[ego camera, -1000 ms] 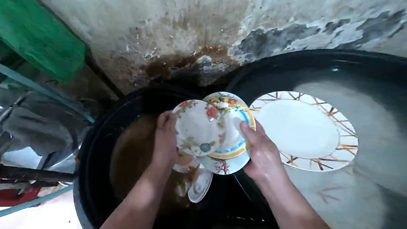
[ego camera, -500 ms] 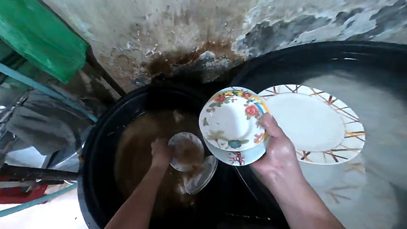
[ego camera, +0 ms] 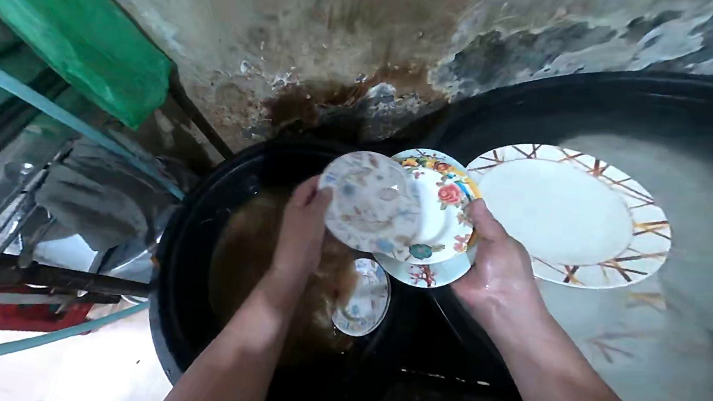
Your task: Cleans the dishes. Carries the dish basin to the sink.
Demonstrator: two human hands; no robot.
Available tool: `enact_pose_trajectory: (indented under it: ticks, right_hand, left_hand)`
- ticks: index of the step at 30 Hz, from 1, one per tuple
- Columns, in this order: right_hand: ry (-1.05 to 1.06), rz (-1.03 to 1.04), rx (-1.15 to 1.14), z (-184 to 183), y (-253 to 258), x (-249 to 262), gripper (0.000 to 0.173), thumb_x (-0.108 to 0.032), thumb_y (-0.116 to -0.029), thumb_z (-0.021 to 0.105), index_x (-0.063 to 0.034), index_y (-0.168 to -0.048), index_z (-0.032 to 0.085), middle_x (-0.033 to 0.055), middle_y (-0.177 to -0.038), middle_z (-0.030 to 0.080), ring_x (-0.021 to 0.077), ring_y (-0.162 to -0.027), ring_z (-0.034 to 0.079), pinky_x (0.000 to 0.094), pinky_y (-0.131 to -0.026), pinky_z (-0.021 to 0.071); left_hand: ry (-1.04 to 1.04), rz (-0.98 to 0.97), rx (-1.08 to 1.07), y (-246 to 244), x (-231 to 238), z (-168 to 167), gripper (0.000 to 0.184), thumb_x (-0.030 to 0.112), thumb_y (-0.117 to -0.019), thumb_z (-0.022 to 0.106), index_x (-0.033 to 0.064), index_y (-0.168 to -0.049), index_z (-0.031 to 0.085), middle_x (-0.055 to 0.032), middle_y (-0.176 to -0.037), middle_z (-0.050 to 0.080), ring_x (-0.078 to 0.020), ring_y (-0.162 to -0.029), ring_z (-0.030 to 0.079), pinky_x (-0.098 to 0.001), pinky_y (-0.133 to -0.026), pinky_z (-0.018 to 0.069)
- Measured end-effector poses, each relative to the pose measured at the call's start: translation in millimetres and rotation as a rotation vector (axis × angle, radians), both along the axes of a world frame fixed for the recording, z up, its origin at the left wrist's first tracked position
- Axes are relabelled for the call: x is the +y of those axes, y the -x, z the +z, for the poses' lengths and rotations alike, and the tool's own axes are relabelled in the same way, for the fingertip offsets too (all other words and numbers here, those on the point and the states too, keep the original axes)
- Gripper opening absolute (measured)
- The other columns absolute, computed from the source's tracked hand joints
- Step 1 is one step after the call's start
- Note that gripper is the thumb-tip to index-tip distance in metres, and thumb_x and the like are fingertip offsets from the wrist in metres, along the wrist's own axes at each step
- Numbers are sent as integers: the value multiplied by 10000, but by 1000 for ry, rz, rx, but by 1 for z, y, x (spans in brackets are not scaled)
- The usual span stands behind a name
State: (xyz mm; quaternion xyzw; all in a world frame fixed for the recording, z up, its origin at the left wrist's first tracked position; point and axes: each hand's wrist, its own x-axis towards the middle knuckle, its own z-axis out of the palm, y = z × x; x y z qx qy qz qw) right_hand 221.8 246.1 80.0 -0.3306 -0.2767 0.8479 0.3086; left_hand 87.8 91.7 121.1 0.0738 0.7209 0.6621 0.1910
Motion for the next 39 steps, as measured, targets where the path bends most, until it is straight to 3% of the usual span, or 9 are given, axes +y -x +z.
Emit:
enact_pose_trajectory:
  ticks: [4,8,11,15,21,24,29,32,39]
  right_hand:
    - [-13,-9,26,-1,-2,1,397,-380,-1094,422,-146,-1396,532,58,-1165,699,200,-1059,702,458,-901,604]
    - [36,-54,94,-2,-2,4,400,-396,-1089,419,-138,-1351,577,77,-1207,695,223,-1117,683,496,-948,577]
    - [51,-65,115,-1,-2,6,402,-398,-1101,373,-141,-1332,578,70,-1193,695,217,-1108,684,480,-941,579]
    - [71,-48,120,1,-3,7,410,-388,-1105,366,-150,-1382,553,71,-1215,690,219,-1117,683,477,-942,581]
    - [35,-46,64,1,0,5,397,-376,-1094,416,-144,-1382,561,63,-1187,703,197,-1081,695,454,-918,595]
    - [54,-33,97,-1,0,5,399,-379,-1096,408,-149,-1385,558,70,-1228,686,214,-1125,677,475,-948,578]
    - [43,-25,121,-4,1,5,406,-380,-1101,375,-145,-1363,580,69,-1235,684,221,-1146,668,483,-968,566]
    - [54,-34,113,-3,1,5,396,-387,-1099,386,-152,-1350,584,60,-1199,700,202,-1113,685,463,-944,582]
    - [34,-39,47,0,1,6,388,-381,-1096,406,-147,-1350,583,62,-1165,713,200,-1067,701,459,-908,598]
  left_hand:
    - [181,-190,-9,1,6,-51,402,261,-1109,442,70,-1453,526,-120,-1315,639,-179,-1139,636,-389,-965,537]
    - [980,-824,261,-16,18,-98,453,73,-972,603,50,-1423,561,-181,-1461,554,-360,-1326,549,-563,-1079,460]
    - [1116,-1069,400,-12,15,-113,436,198,-981,649,88,-1400,608,-116,-1586,434,-360,-1434,428,-574,-1150,378]
    - [993,-1103,437,24,-25,-93,336,251,-992,672,82,-1283,679,-123,-1446,574,-303,-1321,554,-519,-1120,438]
    - [1238,-930,363,28,-54,-90,324,224,-1045,550,146,-1343,653,-158,-1321,652,-352,-1212,632,-572,-1030,499]
    - [1061,-1079,532,4,-36,-116,375,72,-1002,548,173,-1343,667,-79,-1440,597,-302,-1324,568,-532,-1101,468]
    - [1143,-1293,598,-6,-11,-122,458,120,-977,628,130,-1434,588,-102,-1563,472,-333,-1478,376,-544,-1226,276]
    - [1215,-1238,560,12,-20,-119,506,129,-905,710,171,-1401,620,-86,-1543,491,-336,-1420,440,-582,-1161,336]
    - [1194,-1010,368,32,-40,-120,415,159,-982,633,140,-1396,615,-155,-1406,605,-370,-1273,587,-605,-1057,468]
